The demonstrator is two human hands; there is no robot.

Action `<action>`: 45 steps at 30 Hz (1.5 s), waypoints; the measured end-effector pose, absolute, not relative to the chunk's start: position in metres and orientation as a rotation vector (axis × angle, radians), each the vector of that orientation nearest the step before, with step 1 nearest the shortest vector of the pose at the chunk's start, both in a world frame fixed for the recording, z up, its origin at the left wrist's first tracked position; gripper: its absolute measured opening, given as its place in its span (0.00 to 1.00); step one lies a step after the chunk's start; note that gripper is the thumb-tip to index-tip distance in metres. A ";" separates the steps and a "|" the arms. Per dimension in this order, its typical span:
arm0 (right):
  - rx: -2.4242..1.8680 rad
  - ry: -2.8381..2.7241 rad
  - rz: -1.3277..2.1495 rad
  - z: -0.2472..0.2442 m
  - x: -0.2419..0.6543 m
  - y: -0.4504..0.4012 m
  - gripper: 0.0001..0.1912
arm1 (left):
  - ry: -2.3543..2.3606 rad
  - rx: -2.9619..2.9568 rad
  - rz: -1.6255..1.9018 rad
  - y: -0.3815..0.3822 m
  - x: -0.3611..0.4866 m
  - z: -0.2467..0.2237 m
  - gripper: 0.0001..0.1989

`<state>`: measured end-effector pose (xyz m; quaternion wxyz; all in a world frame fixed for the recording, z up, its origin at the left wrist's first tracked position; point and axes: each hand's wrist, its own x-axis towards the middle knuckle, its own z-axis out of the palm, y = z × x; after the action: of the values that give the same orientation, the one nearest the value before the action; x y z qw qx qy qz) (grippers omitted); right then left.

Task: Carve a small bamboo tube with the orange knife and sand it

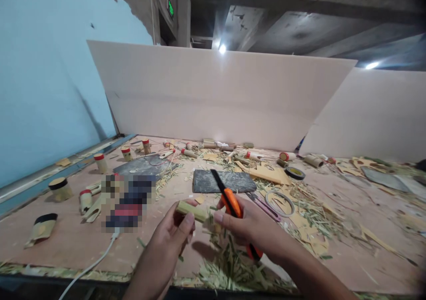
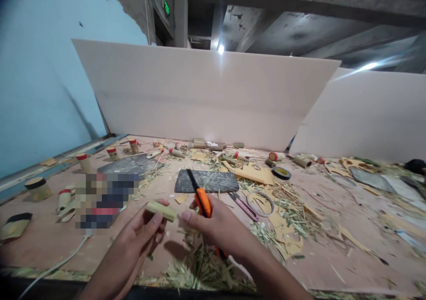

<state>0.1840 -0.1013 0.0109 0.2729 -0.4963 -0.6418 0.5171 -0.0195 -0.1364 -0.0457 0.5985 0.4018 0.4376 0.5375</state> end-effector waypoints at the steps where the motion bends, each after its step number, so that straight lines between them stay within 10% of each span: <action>1: -1.276 -1.693 1.526 0.009 0.179 -0.100 0.21 | 1.010 0.934 1.260 -0.136 -0.018 -0.045 0.26; 24: -0.958 -2.092 1.537 -0.002 0.190 -0.069 0.22 | 0.889 1.069 0.777 -0.135 -0.014 -0.044 0.22; 31: -1.101 -2.140 0.785 -0.006 0.189 -0.075 0.23 | 0.777 0.818 0.877 -0.137 -0.023 -0.044 0.11; 45: -0.914 -2.646 0.356 -0.012 0.196 -0.085 0.29 | 1.199 1.027 0.933 -0.134 -0.016 -0.051 0.32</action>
<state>0.1963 -0.0850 -0.0124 0.1592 -0.3200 -0.9256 0.1245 -0.0164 -0.1342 -0.0515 0.6084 0.4444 0.5189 0.4039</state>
